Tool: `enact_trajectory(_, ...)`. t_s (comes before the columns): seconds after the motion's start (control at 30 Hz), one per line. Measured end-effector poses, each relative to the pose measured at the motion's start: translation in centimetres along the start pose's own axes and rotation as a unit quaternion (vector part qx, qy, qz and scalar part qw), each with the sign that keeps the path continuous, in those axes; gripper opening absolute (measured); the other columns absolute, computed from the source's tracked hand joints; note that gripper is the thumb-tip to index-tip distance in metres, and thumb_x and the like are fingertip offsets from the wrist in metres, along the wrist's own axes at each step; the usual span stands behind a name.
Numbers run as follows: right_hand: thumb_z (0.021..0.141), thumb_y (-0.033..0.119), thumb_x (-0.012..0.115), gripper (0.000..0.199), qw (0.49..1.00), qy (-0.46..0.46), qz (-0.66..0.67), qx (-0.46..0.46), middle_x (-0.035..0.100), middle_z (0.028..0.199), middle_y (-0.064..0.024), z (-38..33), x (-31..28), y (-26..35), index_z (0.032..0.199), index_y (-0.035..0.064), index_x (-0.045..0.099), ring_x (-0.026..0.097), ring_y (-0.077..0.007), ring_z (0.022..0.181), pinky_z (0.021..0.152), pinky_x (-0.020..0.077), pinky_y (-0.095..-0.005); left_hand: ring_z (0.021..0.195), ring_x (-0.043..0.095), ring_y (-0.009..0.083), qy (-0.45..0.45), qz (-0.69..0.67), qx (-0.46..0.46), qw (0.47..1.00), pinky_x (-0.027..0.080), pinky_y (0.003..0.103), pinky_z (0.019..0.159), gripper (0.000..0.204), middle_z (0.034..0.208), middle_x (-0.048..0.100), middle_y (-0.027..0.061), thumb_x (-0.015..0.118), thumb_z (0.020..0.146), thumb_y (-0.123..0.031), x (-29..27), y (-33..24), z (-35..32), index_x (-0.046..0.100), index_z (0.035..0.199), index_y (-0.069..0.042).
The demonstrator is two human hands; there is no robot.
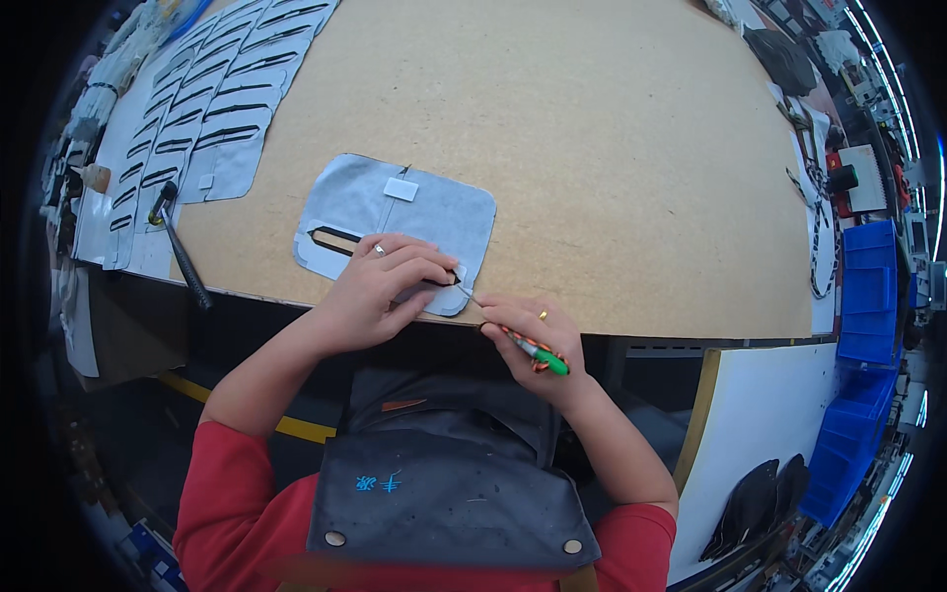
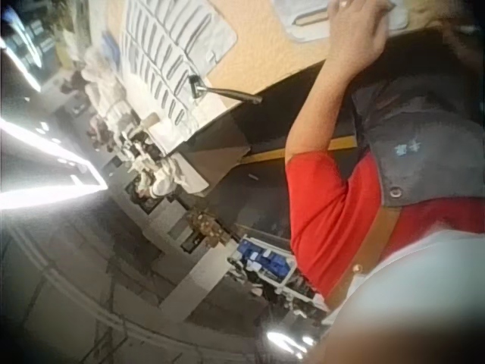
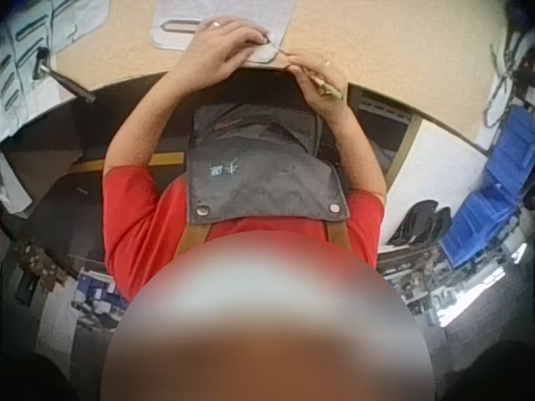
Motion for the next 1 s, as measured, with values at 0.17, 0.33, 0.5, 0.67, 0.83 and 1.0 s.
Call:
enact_trajectory(0.17, 0.08, 0.005, 0.068, 0.012, 0.994, -0.015, 0.073, 0.086, 0.068, 0.096, -0.0118, 0.2, -0.2, -0.3, 0.092, 0.0047, 0.063, 0.066, -0.0248, 0.083, 0.073, 0.0492, -0.0324, 0.114, 0.05, 0.0187, 0.016, 0.011, -0.007, 1.0, 0.029, 0.038, 0.096, 0.02, 0.116, 0.058, -0.001, 0.061, 0.081, -0.008, 0.2, -0.2, 0.0, 0.06, 0.101, -0.012)
enact_trajectory(0.33, 0.081, 0.004, 0.067, 0.01, 0.994, -0.011, 0.065, 0.082, 0.068, 0.094, -0.0115, 0.5, -0.3, -0.1, 0.089, 0.0048, 0.062, 0.066, -0.0247, 0.082, 0.071, 0.0491, -0.0315, 0.115, 0.05, 0.021, 0.0, 0.029, 0.013, 0.999, 0.03, 0.04, 0.098, 0.024, 0.116, 0.058, -0.0001, 0.06, 0.079, -0.005, 0.4, -0.4, -0.1, 0.061, 0.102, -0.012)
enact_trajectory(0.5, 0.08, 0.004, 0.066, 0.01, 0.994, -0.017, 0.071, 0.076, 0.068, 0.093, -0.0111, 0.5, -0.2, -0.4, 0.09, 0.0048, 0.062, 0.066, -0.0245, 0.08, 0.069, 0.0485, -0.0309, 0.117, 0.049, 0.0216, 0.003, 0.054, 0.02, 0.998, 0.03, 0.042, 0.1, 0.023, 0.118, 0.058, -0.0005, 0.062, 0.077, -0.004, 0.7, -0.9, -0.3, 0.063, 0.098, -0.012)
enact_trajectory(0.67, 0.08, 0.003, 0.066, 0.011, 0.995, -0.018, 0.063, 0.071, 0.068, 0.094, -0.0105, 0.5, -0.2, -0.3, 0.09, 0.0051, 0.063, 0.066, -0.0233, 0.08, 0.067, 0.047, -0.0296, 0.113, 0.051, 0.0224, -0.014, 0.049, 0.036, 0.998, 0.033, 0.041, 0.098, 0.023, 0.115, 0.059, 0.0009, 0.065, 0.075, -0.003, 0.8, -0.9, -0.4, 0.064, 0.096, -0.012)
enact_trajectory(0.83, 0.079, 0.002, 0.067, 0.012, 0.995, -0.023, 0.062, 0.072, 0.068, 0.094, -0.0102, 0.3, -0.1, -0.3, 0.09, 0.0048, 0.063, 0.065, -0.0224, 0.079, 0.067, 0.0465, -0.029, 0.103, 0.054, 0.0233, -0.079, 0.046, 0.016, 0.996, 0.037, 0.038, 0.093, 0.026, 0.107, 0.059, 0.0041, 0.065, 0.072, -0.004, 0.7, -0.8, -0.5, 0.064, 0.098, -0.009)
enact_trajectory(1.0, 0.079, 0.001, 0.066, 0.011, 0.994, -0.022, 0.064, 0.085, 0.068, 0.094, -0.0105, 0.3, 0.0, -0.2, 0.089, 0.0044, 0.063, 0.065, -0.0226, 0.079, 0.067, 0.0465, -0.0292, 0.105, 0.054, 0.023, -0.048, 0.088, 0.046, 0.994, 0.037, 0.039, 0.093, 0.027, 0.108, 0.058, 0.0037, 0.065, 0.072, -0.004, 0.8, -1.0, -0.6, 0.063, 0.099, -0.01)
Point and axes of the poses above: each hand's wrist, its own z-axis towards the middle knuckle, its own x-axis out of the palm, y = z × x, the point moved 4 cm from there along z, towards the middle knuckle
